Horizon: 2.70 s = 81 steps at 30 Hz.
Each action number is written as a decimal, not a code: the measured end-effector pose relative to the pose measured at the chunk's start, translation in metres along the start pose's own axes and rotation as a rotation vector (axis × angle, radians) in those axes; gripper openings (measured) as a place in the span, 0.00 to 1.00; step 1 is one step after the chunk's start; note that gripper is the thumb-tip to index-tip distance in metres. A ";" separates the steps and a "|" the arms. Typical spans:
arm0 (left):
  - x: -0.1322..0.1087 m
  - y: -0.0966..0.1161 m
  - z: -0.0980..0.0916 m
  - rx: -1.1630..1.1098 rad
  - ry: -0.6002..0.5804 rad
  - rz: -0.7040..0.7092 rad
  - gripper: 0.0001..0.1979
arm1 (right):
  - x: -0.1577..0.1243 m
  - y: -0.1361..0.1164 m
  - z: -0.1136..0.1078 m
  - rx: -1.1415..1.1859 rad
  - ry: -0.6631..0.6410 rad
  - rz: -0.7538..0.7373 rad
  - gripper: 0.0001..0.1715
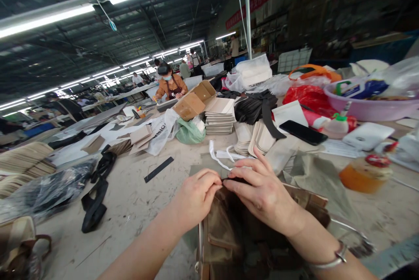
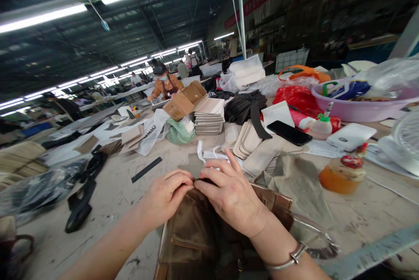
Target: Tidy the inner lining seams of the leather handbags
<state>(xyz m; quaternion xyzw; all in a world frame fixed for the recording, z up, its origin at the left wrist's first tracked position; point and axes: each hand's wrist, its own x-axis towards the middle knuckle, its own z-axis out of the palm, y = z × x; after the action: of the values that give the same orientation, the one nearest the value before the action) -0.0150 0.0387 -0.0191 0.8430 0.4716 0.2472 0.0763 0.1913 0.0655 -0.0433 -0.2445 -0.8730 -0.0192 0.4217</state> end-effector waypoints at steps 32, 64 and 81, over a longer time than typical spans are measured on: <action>0.054 0.009 -0.026 -0.337 -0.405 -0.374 0.05 | 0.007 -0.009 0.008 0.048 -0.137 0.106 0.12; 0.018 0.011 -0.003 -0.436 -0.096 -0.285 0.03 | 0.005 0.010 -0.016 0.243 -0.101 0.120 0.20; 0.017 0.018 0.001 -0.098 -0.072 -0.186 0.06 | 0.005 0.009 -0.018 0.197 -0.174 0.157 0.08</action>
<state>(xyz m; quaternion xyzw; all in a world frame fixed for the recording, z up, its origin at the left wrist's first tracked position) 0.0064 0.0437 -0.0075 0.7991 0.5322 0.2311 0.1571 0.2055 0.0717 -0.0295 -0.2701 -0.8820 0.1206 0.3668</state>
